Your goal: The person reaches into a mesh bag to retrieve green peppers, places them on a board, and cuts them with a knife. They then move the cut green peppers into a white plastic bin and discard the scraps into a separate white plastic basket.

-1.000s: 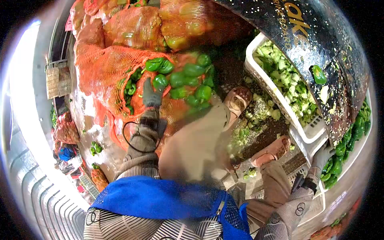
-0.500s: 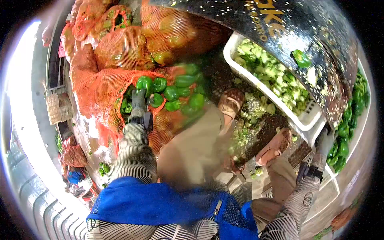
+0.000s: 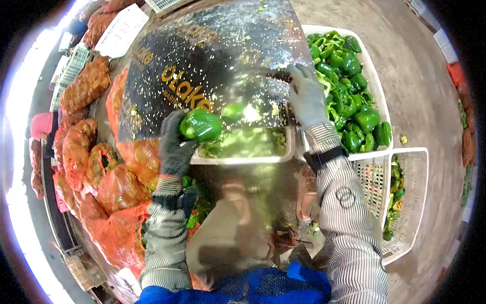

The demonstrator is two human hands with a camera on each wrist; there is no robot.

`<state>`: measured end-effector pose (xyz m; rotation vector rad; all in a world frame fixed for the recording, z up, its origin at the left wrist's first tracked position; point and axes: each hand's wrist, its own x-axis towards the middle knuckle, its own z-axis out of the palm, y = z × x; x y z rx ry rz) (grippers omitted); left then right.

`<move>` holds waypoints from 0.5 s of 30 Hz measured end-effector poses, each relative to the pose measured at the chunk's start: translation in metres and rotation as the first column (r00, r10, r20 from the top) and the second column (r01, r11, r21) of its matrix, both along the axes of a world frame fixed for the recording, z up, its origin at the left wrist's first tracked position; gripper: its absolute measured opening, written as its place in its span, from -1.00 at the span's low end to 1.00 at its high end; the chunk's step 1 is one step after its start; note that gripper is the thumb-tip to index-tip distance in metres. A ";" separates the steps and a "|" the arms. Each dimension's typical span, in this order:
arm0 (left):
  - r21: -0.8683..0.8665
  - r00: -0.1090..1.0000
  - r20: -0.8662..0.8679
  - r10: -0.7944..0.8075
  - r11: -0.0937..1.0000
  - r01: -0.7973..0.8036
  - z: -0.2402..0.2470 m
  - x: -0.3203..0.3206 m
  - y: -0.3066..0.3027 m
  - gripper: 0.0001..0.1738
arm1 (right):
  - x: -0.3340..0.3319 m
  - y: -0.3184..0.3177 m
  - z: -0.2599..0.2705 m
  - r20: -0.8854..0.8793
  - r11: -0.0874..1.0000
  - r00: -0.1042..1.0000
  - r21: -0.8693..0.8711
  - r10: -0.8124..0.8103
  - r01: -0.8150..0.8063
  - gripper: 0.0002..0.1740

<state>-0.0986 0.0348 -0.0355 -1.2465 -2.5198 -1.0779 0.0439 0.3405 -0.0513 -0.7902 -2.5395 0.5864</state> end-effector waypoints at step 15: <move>-0.282 0.955 0.250 0.160 0.956 -0.086 -0.026 -0.009 0.081 -0.17 | -0.006 -0.030 0.007 0.167 0.833 0.967 -0.548 0.193 -0.072 -0.51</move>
